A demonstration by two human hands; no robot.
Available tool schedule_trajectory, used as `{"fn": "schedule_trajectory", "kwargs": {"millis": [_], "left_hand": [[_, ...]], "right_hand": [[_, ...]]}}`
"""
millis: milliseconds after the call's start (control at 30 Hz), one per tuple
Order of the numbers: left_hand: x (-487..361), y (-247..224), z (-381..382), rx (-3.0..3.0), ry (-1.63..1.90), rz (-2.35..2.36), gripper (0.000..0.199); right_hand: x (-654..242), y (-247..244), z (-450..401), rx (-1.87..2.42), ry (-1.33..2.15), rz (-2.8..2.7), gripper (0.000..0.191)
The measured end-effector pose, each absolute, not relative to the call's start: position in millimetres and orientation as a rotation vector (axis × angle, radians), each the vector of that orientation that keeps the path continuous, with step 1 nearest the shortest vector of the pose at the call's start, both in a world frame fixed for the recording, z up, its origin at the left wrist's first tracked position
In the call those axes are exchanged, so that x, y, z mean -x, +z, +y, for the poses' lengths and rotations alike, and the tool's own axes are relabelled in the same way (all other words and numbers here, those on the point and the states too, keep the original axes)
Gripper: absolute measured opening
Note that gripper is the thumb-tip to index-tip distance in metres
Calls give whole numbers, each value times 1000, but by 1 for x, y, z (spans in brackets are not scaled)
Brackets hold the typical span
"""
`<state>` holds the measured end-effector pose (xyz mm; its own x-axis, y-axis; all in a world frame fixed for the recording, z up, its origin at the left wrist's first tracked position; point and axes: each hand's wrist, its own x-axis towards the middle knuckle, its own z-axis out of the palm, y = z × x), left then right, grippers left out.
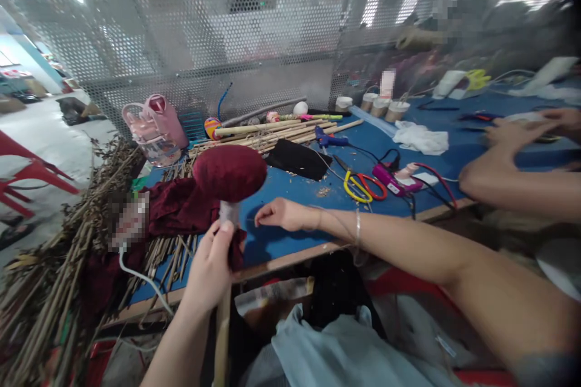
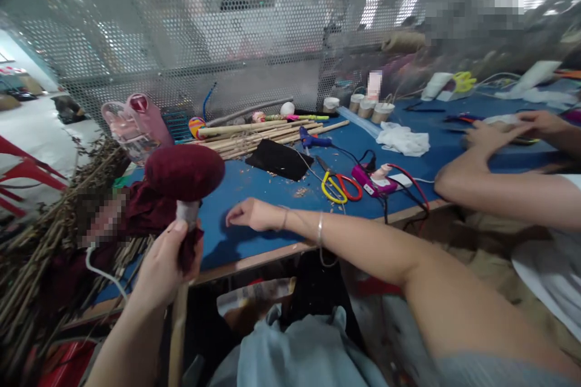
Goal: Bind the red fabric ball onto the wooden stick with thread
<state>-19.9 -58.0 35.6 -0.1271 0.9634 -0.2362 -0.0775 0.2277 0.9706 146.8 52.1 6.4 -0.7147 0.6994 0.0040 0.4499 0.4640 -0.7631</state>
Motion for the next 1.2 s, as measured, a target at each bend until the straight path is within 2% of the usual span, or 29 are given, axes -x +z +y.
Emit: {"fn": "schedule_trajectory", "kwargs": {"millis": [167, 267, 367, 533, 633, 800, 900, 1000, 1067, 1133, 1200], "left_hand": [[38, 24, -39, -814, 1251, 1315, 22], [32, 21, -38, -863, 1198, 1290, 25], [21, 16, -40, -1010, 1101, 1311, 31], [3, 3, -39, -1515, 1035, 1376, 29], [-7, -2, -39, -1646, 951, 1470, 26], [-14, -2, -42, -1524, 953, 1623, 24], [-9, -5, -42, -1475, 1001, 1606, 23], [-2, -7, -45, -1432, 976, 1569, 26], [-3, -3, -52, -1387, 926, 1471, 26], [-8, 7, -61, -1354, 855, 1292, 26], [-14, 21, -71, -1362, 764, 1126, 26]], "right_hand": [[-179, 10, 15, 881, 986, -2434, 28], [-190, 29, 1, 740, 1010, -2457, 29], [-192, 48, -8, 658, 1043, -2475, 30], [-175, 70, -2, 608, 1152, -2500, 26], [-155, 72, 11, 770, 1291, -2498, 20], [-129, 65, 17, 1165, 1688, -2128, 16], [-136, 86, 15, 1091, 1519, -2377, 18], [-156, 121, 27, 733, 1010, -2777, 17], [-165, 131, 46, 637, 810, -2753, 18], [-165, 121, 68, 678, 823, -2619, 20], [-160, 93, 84, 738, 997, -2523, 22]]}}
